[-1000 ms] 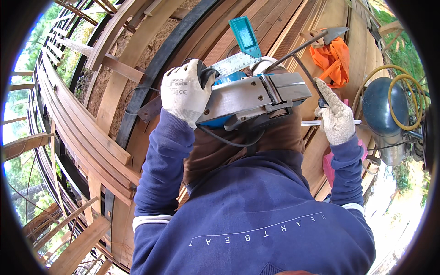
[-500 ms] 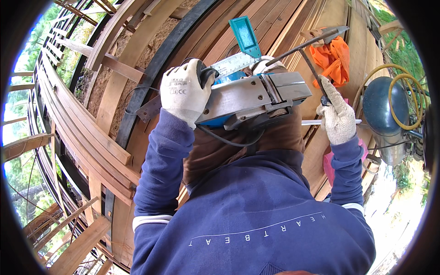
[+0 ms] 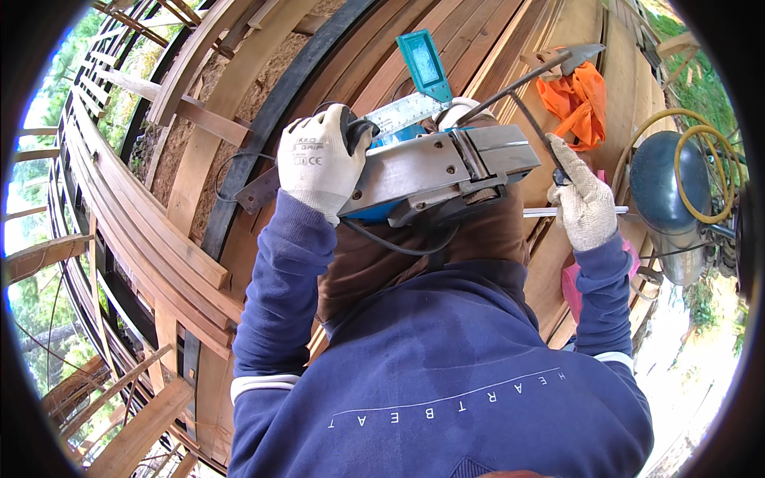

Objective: The person uses a ruler to check the blades of an electric planer while it is held in their lap, then uses a screwdriver to tighten components on the base of the tool.

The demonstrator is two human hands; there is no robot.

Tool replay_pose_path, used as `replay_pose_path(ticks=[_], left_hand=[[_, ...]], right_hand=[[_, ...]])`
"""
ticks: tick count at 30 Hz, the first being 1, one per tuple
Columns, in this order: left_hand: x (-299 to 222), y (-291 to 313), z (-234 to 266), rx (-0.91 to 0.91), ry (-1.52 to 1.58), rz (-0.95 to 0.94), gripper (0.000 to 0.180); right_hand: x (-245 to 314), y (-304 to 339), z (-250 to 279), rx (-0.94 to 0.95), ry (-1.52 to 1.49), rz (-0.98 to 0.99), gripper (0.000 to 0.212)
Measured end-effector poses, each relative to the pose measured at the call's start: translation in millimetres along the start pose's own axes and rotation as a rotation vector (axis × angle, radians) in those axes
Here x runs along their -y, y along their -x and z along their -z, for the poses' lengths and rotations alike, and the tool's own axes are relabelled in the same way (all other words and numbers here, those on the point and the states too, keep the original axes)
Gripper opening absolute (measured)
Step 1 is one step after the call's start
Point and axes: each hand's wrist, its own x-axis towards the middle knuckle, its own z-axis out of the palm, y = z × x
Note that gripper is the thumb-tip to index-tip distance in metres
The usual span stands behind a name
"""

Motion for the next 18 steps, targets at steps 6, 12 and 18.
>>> replay_pose_path(ticks=[6,12,18], left_hand=[[0,0,0,0.004,0.009,0.007,0.026],[-2,-1,1,0.014,0.011,0.016,0.024],[-1,0,1,0.006,0.018,0.014,0.022]], right_hand=[[4,1,-3,0.017,-0.039,-0.043,0.064],[2,0,-1,-0.026,-0.197,-0.102,0.061],[-2,0,-4,-0.023,-0.068,0.009,0.063]])
